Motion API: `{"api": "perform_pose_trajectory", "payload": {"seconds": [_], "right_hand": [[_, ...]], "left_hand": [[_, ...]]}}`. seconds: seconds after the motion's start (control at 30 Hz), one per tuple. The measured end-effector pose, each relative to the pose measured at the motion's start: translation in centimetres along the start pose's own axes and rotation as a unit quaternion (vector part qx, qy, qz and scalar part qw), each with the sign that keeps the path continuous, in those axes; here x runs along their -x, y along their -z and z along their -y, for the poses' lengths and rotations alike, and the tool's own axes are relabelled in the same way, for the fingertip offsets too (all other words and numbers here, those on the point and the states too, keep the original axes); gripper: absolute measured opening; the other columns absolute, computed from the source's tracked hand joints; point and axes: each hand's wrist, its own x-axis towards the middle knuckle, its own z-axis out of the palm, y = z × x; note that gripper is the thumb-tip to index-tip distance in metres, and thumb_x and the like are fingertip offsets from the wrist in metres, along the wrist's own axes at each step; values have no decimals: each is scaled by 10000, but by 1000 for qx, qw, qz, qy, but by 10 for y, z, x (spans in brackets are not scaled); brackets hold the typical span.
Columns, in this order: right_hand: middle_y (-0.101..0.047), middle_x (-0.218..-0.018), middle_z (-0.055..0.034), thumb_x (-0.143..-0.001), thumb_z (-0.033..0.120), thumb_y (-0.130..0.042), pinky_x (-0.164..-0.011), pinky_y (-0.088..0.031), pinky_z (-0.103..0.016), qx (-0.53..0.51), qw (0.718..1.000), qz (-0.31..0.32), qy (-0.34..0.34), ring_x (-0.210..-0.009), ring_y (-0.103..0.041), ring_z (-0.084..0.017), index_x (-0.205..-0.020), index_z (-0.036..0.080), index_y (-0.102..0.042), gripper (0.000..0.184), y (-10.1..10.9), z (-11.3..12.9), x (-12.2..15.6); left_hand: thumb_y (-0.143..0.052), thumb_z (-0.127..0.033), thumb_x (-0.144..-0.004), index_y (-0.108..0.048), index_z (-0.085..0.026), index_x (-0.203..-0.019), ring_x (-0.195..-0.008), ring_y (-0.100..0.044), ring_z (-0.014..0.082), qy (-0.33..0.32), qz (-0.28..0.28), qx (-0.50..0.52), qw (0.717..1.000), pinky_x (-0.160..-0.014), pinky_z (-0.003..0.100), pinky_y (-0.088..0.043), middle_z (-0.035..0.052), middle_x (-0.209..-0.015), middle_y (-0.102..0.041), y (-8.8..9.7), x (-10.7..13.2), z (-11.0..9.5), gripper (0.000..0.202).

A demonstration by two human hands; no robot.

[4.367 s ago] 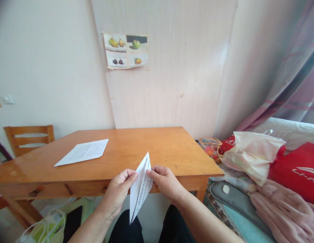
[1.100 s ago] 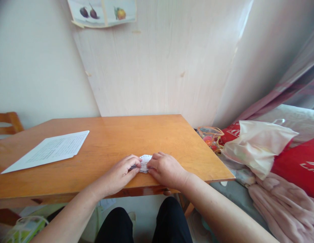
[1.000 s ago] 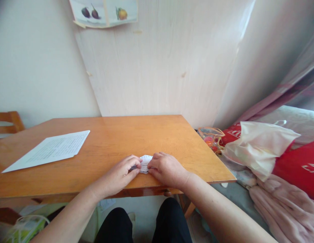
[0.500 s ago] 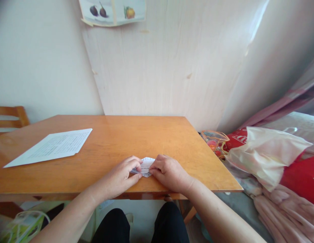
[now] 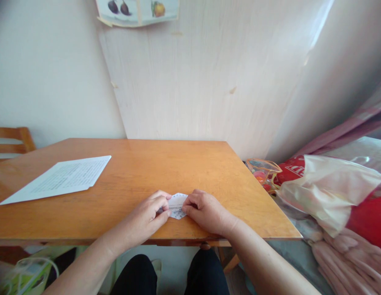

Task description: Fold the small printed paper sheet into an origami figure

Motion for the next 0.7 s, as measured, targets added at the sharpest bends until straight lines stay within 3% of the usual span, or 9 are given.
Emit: {"api": "perform_pose_trajectory", "payload": {"seconds": [0.27, 0.5, 0.7], "right_hand": [[-661, -854, -25, -936, 186, -573, -703, -427, -264, -4, 1000, 7, 2, -757, -594, -146, -853, 185, -668, 127, -2, -4, 1], [-627, -831, -7, -879, 128, -583, -662, -420, -251, -5, 1000, 5, -10, -729, -570, -137, -873, 189, -651, 91, 5, 3, 7], [-631, -814, -9, -911, 231, -625, -650, -408, -256, 8, 1000, 0, -21, -717, -567, -141, -866, 191, -667, 74, 1, 1, 6]], "left_hand": [[-494, -174, -951, -534, -213, -806, -1103, -577, 208, -5, 19, 19, 1000, -976, 365, -465, 49, -1150, -616, 5, 2, 5, 155], [-436, -197, -994, -596, -220, -955, -1114, -574, 201, -1, 4, 12, 1000, -1011, 374, -458, 53, -1160, -607, -2, 1, 10, 165], [-433, -209, -990, -577, -216, -904, -1088, -575, 202, 5, 4, 7, 1000, -994, 386, -466, 49, -1120, -604, 1, -2, 5, 168]]}}
